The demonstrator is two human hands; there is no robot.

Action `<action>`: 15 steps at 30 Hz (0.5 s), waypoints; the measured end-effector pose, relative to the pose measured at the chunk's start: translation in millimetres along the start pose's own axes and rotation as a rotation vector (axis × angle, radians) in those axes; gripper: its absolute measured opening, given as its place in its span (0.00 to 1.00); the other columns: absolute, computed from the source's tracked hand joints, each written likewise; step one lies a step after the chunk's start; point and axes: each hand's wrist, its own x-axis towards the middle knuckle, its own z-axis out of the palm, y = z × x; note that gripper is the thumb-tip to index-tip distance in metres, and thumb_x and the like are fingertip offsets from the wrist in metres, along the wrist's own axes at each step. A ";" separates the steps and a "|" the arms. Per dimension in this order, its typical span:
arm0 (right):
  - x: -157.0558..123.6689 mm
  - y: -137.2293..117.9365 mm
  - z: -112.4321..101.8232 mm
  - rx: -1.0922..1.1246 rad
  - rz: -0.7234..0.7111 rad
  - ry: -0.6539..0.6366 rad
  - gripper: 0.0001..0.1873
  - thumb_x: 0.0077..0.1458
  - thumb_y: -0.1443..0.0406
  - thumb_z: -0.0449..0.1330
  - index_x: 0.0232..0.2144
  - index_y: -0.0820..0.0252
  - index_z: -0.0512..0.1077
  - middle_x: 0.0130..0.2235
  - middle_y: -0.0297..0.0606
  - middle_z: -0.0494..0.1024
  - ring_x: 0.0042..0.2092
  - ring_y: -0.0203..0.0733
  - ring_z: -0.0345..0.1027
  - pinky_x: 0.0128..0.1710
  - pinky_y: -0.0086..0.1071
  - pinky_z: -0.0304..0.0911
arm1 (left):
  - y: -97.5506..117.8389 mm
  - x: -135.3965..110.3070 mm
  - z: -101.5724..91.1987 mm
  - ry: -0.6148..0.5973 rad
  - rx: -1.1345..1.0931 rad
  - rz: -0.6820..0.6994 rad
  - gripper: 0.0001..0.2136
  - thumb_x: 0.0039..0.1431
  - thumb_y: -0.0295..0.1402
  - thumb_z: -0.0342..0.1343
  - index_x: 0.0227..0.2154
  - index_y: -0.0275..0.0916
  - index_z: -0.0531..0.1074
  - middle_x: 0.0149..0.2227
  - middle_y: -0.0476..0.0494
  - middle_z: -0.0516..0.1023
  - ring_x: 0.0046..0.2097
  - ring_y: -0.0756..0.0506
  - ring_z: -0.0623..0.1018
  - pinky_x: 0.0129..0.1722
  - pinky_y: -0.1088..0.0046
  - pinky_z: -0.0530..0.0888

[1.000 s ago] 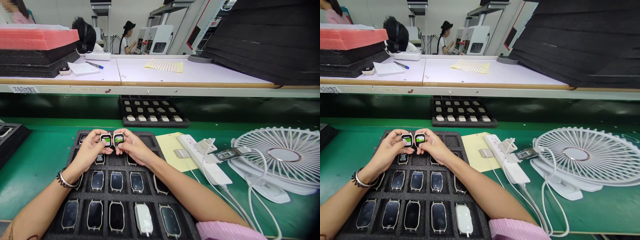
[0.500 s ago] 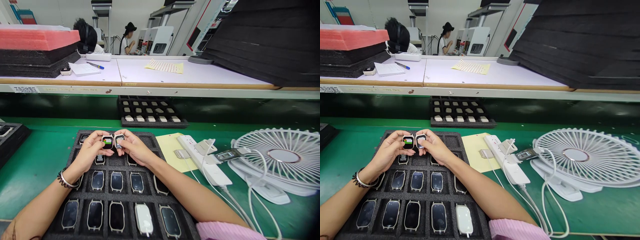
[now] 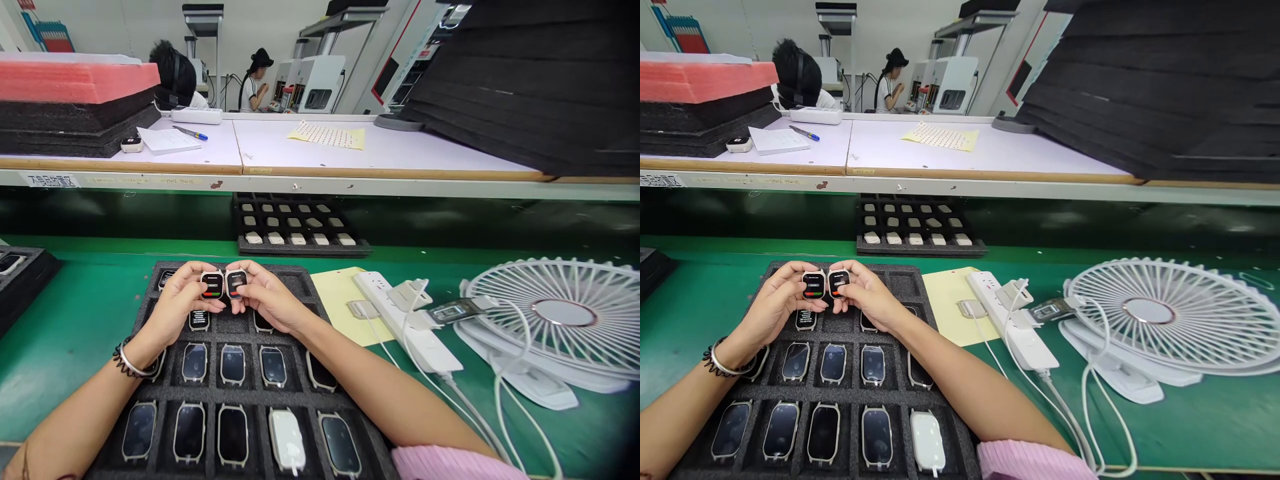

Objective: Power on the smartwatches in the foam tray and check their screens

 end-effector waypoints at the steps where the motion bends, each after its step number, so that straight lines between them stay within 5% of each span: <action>1: 0.2 0.3 -0.2 0.008 0.003 0.000 0.18 0.49 0.66 0.65 0.43 0.58 0.68 0.30 0.29 0.75 0.26 0.34 0.72 0.26 0.27 0.62 | -0.2 0.1 -0.1 -0.001 0.004 0.004 0.14 0.52 0.36 0.61 0.40 0.39 0.69 0.35 0.50 0.78 0.29 0.46 0.83 0.34 0.68 0.82; 15: 1.6 1.1 0.2 0.038 -0.001 0.018 0.19 0.45 0.69 0.64 0.42 0.57 0.69 0.30 0.29 0.76 0.25 0.35 0.73 0.26 0.27 0.62 | -5.2 2.5 -0.4 0.004 0.050 0.029 0.18 0.49 0.33 0.65 0.43 0.39 0.68 0.39 0.48 0.77 0.29 0.47 0.82 0.34 0.70 0.81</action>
